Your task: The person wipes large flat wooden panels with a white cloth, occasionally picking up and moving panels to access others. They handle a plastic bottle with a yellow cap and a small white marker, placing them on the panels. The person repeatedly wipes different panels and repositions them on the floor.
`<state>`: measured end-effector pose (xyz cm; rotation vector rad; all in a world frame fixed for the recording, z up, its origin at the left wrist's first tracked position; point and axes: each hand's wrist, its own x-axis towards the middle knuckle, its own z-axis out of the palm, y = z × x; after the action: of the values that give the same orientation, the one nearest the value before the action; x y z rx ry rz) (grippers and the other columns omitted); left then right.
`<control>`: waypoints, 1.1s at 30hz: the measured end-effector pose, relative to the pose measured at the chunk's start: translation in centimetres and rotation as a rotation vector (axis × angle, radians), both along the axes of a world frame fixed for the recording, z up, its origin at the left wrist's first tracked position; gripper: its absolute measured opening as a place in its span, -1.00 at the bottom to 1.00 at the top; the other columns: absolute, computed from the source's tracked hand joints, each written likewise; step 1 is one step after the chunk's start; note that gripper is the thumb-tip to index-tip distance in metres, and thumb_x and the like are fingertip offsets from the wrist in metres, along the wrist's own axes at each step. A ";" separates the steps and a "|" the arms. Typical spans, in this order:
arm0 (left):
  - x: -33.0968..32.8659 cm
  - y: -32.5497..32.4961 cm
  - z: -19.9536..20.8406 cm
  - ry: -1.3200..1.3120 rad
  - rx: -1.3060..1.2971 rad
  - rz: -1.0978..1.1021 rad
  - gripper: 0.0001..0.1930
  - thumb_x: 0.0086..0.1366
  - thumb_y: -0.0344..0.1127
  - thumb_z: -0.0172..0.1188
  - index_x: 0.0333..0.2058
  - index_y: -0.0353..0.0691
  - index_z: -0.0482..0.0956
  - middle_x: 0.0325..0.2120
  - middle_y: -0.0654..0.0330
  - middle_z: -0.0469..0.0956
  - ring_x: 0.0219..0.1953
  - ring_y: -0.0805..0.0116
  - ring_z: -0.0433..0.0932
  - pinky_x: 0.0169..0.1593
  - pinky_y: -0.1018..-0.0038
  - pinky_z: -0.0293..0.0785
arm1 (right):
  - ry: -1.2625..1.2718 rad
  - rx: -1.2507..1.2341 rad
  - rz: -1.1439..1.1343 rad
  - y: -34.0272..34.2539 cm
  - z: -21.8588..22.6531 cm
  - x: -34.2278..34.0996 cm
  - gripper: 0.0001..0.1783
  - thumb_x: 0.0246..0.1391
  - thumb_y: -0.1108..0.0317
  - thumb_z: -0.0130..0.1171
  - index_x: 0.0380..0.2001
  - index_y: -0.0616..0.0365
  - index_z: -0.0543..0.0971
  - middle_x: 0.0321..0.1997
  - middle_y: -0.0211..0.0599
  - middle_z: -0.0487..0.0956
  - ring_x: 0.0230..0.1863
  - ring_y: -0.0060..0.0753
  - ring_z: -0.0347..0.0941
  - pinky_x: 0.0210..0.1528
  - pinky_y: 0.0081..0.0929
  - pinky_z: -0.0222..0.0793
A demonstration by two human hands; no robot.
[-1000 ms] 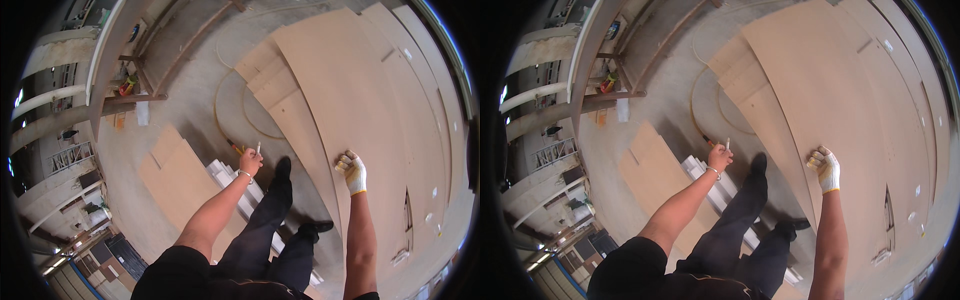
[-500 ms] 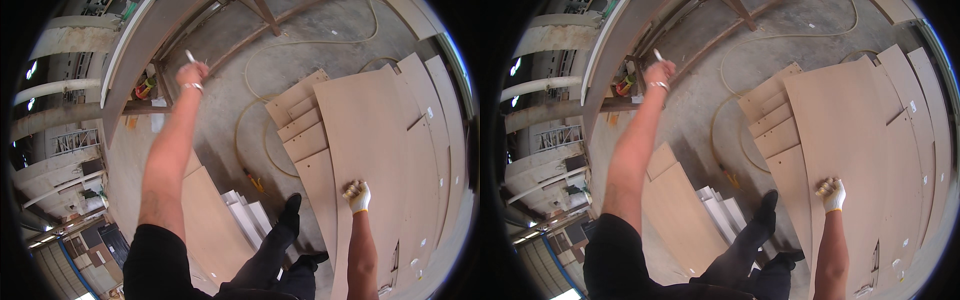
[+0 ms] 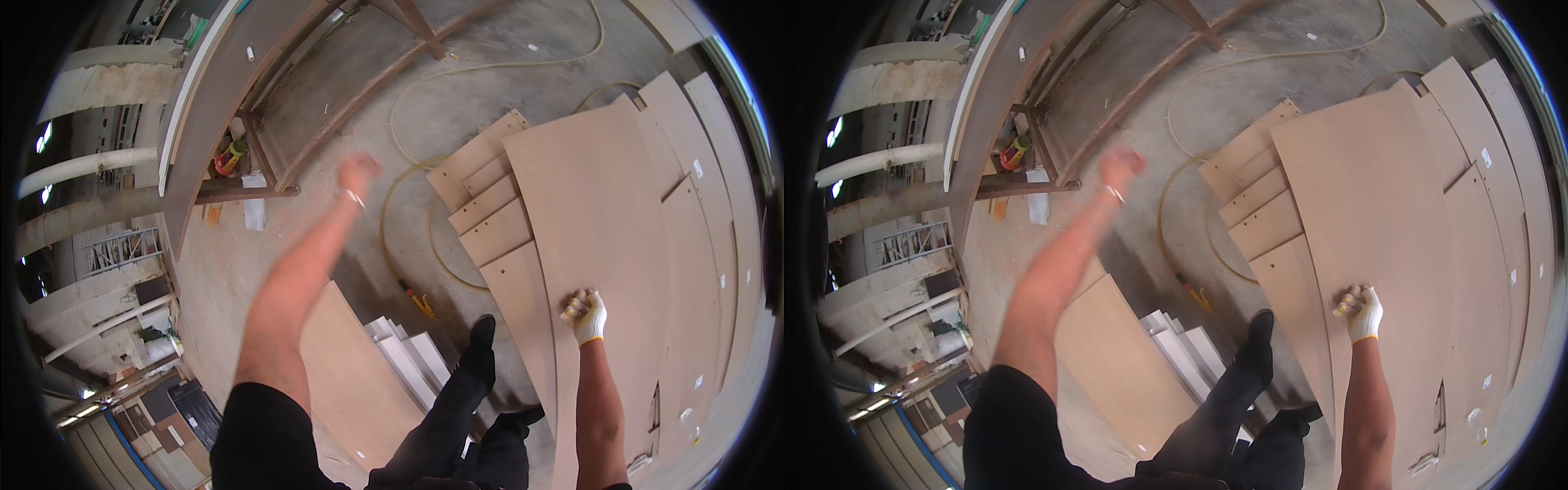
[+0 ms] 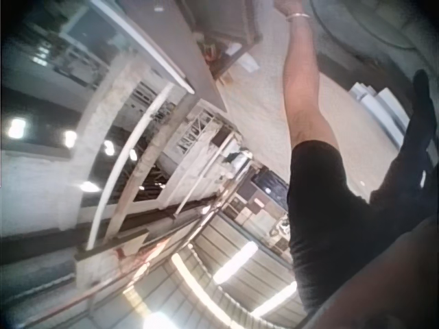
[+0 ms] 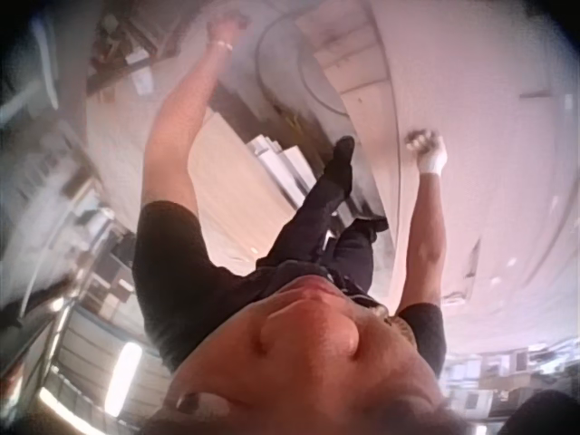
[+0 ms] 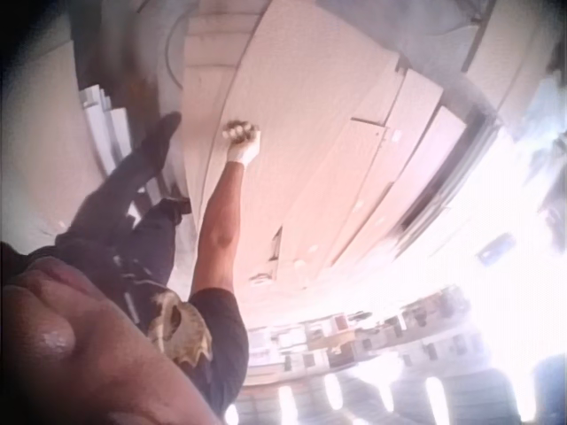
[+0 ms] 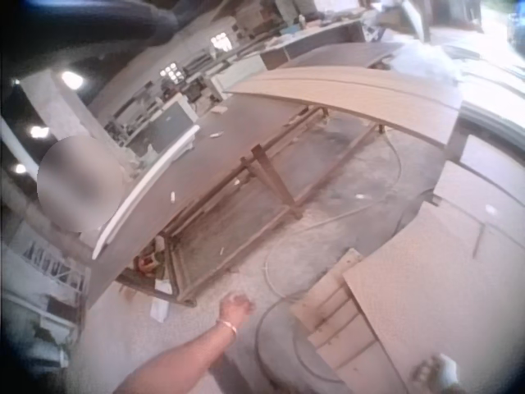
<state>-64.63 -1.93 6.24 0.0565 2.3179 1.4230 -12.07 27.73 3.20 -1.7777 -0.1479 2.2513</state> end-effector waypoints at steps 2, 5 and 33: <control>12.6 -1.6 -3.3 0.079 -0.386 -0.306 -0.93 0.27 -0.37 0.22 -0.31 -0.20 0.63 -0.42 0.15 0.66 -0.33 0.27 0.63 -0.22 0.32 0.55 | -0.019 0.031 0.045 0.2 -0.2 0.2 -0.70 0.37 0.23 -0.12 -0.51 -0.07 0.20 -0.59 -0.57 0.10 -0.64 -0.57 -0.06 -0.61 -0.51 -0.07; 31.4 -3.6 -4.3 -0.156 -0.293 -0.424 -0.79 0.24 -0.46 0.29 -0.14 -0.28 0.60 -0.38 0.18 0.64 -0.28 0.36 0.63 -0.19 0.35 0.58 | 0.148 -0.058 0.050 0.3 -0.6 0.8 -0.59 0.38 0.12 -0.15 -0.59 -0.07 0.15 -0.61 -0.53 0.06 -0.61 -0.49 -0.03 -0.58 -0.41 -0.04; 74.3 10.7 -4.4 -0.740 -0.296 -0.303 -0.34 0.44 0.11 0.17 0.17 -0.45 0.38 0.05 -0.14 0.55 0.06 -0.11 0.60 0.09 0.00 0.60 | -0.226 -0.082 -1.635 -30.1 -3.2 70.6 -0.53 0.29 -0.04 0.21 0.14 -0.06 0.53 0.24 -0.30 0.53 0.27 -0.08 0.41 0.27 0.12 0.38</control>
<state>9.71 8.80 1.86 -0.1707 1.7721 0.7578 58.49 -2.39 -0.03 -1.2272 0.9769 0.8455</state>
